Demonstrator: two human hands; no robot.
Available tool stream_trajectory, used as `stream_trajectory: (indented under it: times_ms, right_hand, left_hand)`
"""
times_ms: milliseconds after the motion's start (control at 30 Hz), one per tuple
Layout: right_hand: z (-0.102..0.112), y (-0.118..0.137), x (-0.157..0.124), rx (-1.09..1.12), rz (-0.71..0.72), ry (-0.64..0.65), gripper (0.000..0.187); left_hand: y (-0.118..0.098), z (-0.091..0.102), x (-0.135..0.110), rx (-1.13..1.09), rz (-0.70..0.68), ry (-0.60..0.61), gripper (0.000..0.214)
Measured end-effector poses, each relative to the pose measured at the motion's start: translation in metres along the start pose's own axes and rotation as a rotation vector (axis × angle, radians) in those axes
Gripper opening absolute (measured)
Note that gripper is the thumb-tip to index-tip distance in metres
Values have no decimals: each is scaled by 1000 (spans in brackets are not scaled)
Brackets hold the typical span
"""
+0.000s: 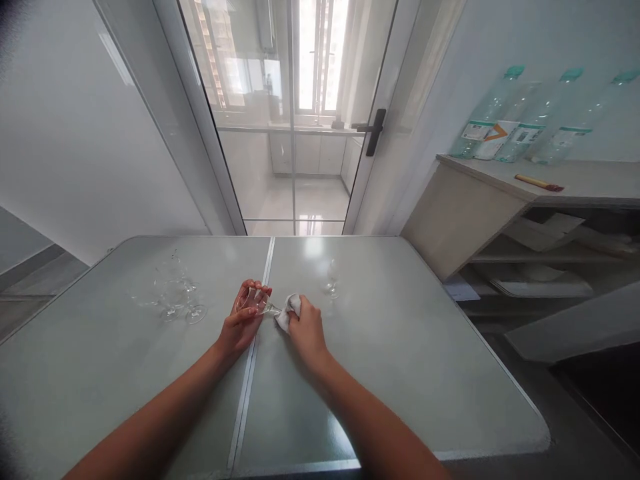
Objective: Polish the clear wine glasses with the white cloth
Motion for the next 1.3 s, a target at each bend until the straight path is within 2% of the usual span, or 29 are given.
stream_trajectory:
  times_ms: [200,367,500,533,633,667,767,867,933,1033,1100,1167,1267,1300]
  right_hand:
    - [9,6,-1,-51,52,-6,13]
    - [25,21,-9,62,236,-104,22]
    - [25,28,-13,142,372,31,11]
    - [23,28,-13,111,377,60,8]
    - [16,23,-12,-82,365,68,29]
    - [14,21,-12,-168,359,69,31]
    - [7,15,-12,-442,322,94,12]
    - [4,12,-12,-601,308,78,14]
    - [6,12,-12,-600,321,38,15]
    - [17,14,-10,-434,372,-69,17]
    - [36,16,-8,-236,402,-214,22]
    - [63,16,-5,-53,364,-440,22]
    - [112,11,2,98,184,-836,22]
    - [127,8,6,138,166,-942,23]
  left_hand:
    - [-1,1,1,-62,18,-47,43]
    - [1,5,3,-96,27,-93,42]
    - [2,8,2,-68,38,-114,41]
    - [3,9,2,-65,41,-112,42]
    - [3,8,1,-62,50,-90,45]
    - [4,7,0,-55,50,-74,46]
    - [4,0,-4,-5,51,13,50]
    - [6,-8,-8,38,76,122,57]
    - [6,-10,-8,13,79,136,66]
    - [7,-9,-6,-79,83,70,75]
    - [8,-8,-5,-117,114,35,68]
    - [9,-8,-4,-128,151,36,56]
    - [8,-9,-5,-129,196,55,45]
    - [8,-10,-6,-128,205,56,42]
Point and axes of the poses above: each hand's wrist, its own x-axis towards the middle knuckle, its own z-axis out of the back of the hand, y = z × x, the point moved 3 cm from there along x, towards the middle knuckle, and after that the axes turned 15 degrees about -z, right-handed, at the moved point
